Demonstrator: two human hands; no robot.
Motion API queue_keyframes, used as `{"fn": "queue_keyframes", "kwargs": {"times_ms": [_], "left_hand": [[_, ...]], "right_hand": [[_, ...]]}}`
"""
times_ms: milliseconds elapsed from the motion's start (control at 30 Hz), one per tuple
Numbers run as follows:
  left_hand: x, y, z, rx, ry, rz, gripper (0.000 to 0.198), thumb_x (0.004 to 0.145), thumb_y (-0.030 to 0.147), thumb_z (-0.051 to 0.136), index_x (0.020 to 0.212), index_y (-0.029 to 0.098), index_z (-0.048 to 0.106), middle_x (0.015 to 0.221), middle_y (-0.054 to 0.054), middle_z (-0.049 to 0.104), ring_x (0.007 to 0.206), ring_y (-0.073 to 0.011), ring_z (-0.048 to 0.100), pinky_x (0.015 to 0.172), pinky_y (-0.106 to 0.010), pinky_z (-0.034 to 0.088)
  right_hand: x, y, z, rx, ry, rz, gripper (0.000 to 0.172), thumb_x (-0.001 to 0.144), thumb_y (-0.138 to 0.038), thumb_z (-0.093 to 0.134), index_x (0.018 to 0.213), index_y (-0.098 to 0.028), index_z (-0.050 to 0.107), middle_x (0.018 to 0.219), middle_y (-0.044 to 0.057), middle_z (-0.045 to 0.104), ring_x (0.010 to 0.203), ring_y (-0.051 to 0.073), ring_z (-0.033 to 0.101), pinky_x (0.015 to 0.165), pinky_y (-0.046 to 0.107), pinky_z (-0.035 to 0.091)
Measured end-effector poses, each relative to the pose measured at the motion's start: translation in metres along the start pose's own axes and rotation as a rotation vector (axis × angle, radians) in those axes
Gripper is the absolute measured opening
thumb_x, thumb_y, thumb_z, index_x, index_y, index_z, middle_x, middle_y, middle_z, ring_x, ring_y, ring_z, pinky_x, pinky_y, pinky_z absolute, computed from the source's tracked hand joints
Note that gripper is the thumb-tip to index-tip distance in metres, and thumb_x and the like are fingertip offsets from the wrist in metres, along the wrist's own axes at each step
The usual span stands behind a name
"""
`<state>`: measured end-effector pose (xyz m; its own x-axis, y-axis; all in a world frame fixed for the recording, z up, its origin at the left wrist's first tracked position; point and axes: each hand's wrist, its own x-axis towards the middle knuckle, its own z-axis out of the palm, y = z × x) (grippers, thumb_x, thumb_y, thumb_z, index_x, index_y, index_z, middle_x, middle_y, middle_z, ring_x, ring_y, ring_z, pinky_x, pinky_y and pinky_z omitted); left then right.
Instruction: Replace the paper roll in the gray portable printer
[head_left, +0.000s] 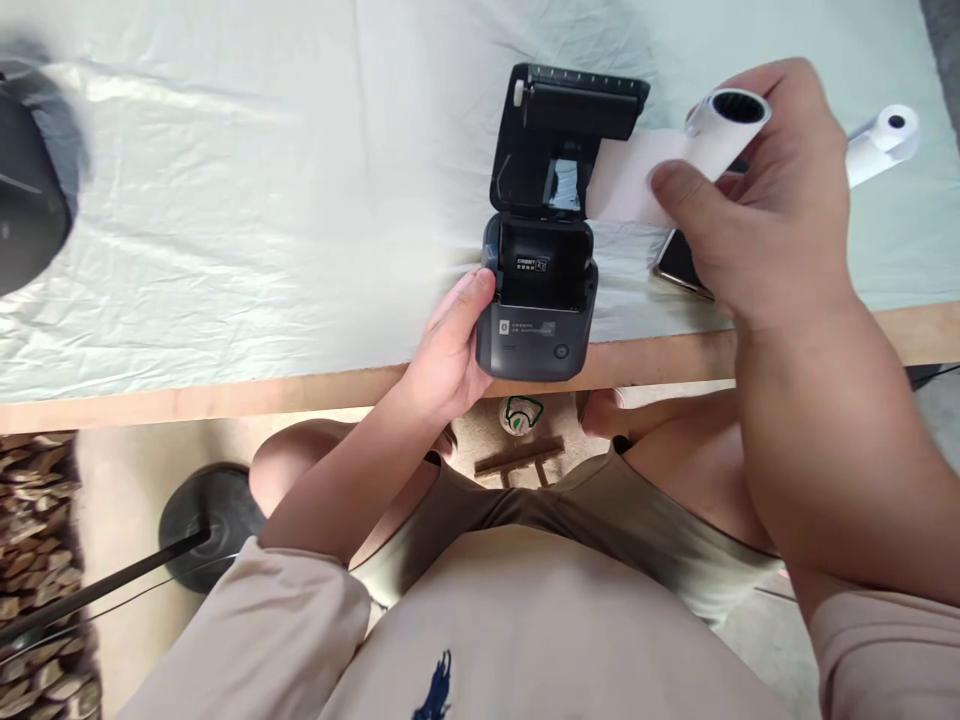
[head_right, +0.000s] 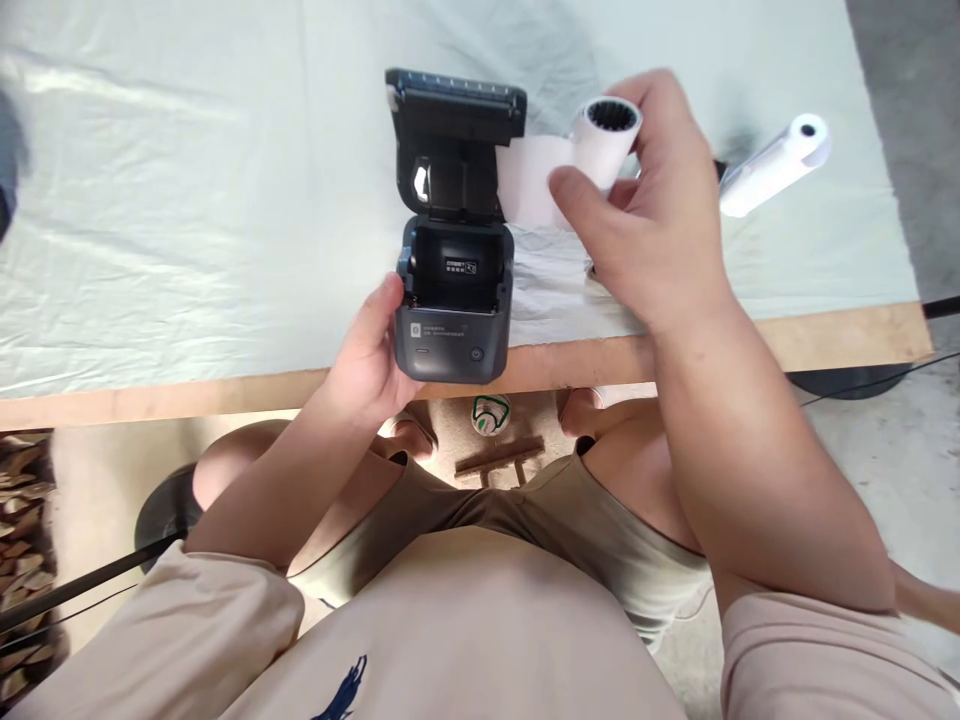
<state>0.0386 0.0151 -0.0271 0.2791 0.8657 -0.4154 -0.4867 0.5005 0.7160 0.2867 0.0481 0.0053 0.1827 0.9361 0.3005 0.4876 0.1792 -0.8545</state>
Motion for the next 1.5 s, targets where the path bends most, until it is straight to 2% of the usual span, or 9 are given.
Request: {"fn": "queue_keyframes", "kwargs": {"times_ms": [100, 267, 400, 500, 567, 700, 900, 1133, 1500], "left_hand": [[0.0, 0.001, 0.001, -0.017, 0.015, 0.014, 0.028, 0.125, 0.04, 0.065, 0.115, 0.022, 0.084, 0.098, -0.004, 0.087, 0.107, -0.0276, 0.093, 0.1, -0.036, 0.076], [0.0, 0.002, 0.003, -0.058, 0.044, 0.048, 0.028, 0.123, 0.043, 0.067, 0.114, 0.024, 0.085, 0.112, -0.005, 0.093, 0.143, -0.0324, 0.087, 0.124, -0.041, 0.072], [0.001, 0.001, 0.002, -0.066, 0.029, 0.064, 0.035, 0.124, 0.042, 0.06, 0.109, 0.024, 0.085, 0.111, -0.005, 0.093, 0.149, -0.0317, 0.085, 0.127, -0.042, 0.071], [0.0, 0.001, 0.0, -0.066, 0.025, 0.058, 0.032, 0.123, 0.044, 0.063, 0.113, 0.025, 0.086, 0.11, -0.004, 0.093, 0.146, -0.0315, 0.086, 0.126, -0.041, 0.072], [-0.001, 0.001, -0.001, -0.066, 0.034, 0.046, 0.031, 0.123, 0.045, 0.064, 0.115, 0.025, 0.087, 0.111, -0.004, 0.094, 0.144, -0.0311, 0.087, 0.125, -0.04, 0.072], [-0.002, 0.002, 0.0, -0.069, 0.067, 0.04, 0.035, 0.125, 0.041, 0.059, 0.111, 0.025, 0.086, 0.109, -0.002, 0.093, 0.147, -0.0302, 0.085, 0.125, -0.036, 0.071], [0.001, 0.003, 0.006, -0.08, 0.073, 0.045, 0.032, 0.125, 0.041, 0.061, 0.116, 0.024, 0.086, 0.118, -0.005, 0.094, 0.152, -0.0311, 0.083, 0.128, -0.04, 0.07], [0.002, 0.001, 0.005, -0.059, 0.072, 0.065, 0.028, 0.122, 0.045, 0.067, 0.121, 0.025, 0.087, 0.128, -0.006, 0.094, 0.155, -0.0334, 0.081, 0.13, -0.042, 0.07], [0.002, 0.0, 0.005, -0.009, 0.057, 0.095, 0.034, 0.123, 0.048, 0.064, 0.115, 0.023, 0.087, 0.122, -0.008, 0.093, 0.16, -0.0327, 0.077, 0.132, -0.043, 0.068]], "right_hand": [[0.003, 0.007, -0.005, -0.198, 0.026, -0.064, 0.041, 0.085, -0.028, 0.079, 0.116, -0.03, 0.052, 0.112, 0.005, 0.071, 0.091, 0.02, 0.064, 0.079, 0.037, 0.056], [0.007, 0.007, 0.011, -0.61, -0.146, 0.179, 0.056, 0.088, -0.011, 0.082, 0.138, -0.031, 0.067, 0.116, 0.008, 0.083, 0.115, 0.038, 0.082, 0.118, 0.06, 0.063], [0.009, 0.001, 0.013, -0.578, -0.195, 0.198, 0.063, 0.09, -0.011, 0.087, 0.149, -0.025, 0.072, 0.142, 0.014, 0.085, 0.134, 0.04, 0.082, 0.13, 0.062, 0.061], [0.008, -0.006, -0.009, -0.566, 0.013, 0.209, 0.057, 0.098, -0.01, 0.08, 0.153, -0.018, 0.071, 0.148, 0.017, 0.083, 0.133, 0.031, 0.083, 0.125, 0.052, 0.064], [0.006, -0.009, -0.028, -0.708, 0.093, 0.393, 0.059, 0.104, -0.011, 0.076, 0.162, -0.015, 0.066, 0.141, 0.019, 0.084, 0.136, 0.033, 0.082, 0.125, 0.055, 0.063], [0.001, 0.004, -0.056, -0.891, -0.022, 0.697, 0.072, 0.11, -0.034, 0.085, 0.174, -0.022, 0.056, 0.142, 0.02, 0.084, 0.152, 0.041, 0.075, 0.133, 0.066, 0.056], [-0.004, 0.035, -0.062, -0.808, -0.115, 0.634, 0.092, 0.1, -0.038, 0.097, 0.178, -0.024, 0.051, 0.149, 0.022, 0.077, 0.129, 0.034, 0.078, 0.12, 0.058, 0.06], [0.003, 0.029, -0.058, -0.766, -0.149, 0.715, 0.101, 0.098, -0.026, 0.099, 0.183, -0.022, 0.046, 0.16, 0.024, 0.068, 0.127, 0.029, 0.076, 0.118, 0.054, 0.06], [0.002, 0.041, -0.064, -0.737, -0.16, 0.678, 0.102, 0.094, -0.029, 0.103, 0.18, -0.023, 0.048, 0.159, 0.022, 0.071, 0.125, 0.028, 0.078, 0.114, 0.052, 0.063]]}}
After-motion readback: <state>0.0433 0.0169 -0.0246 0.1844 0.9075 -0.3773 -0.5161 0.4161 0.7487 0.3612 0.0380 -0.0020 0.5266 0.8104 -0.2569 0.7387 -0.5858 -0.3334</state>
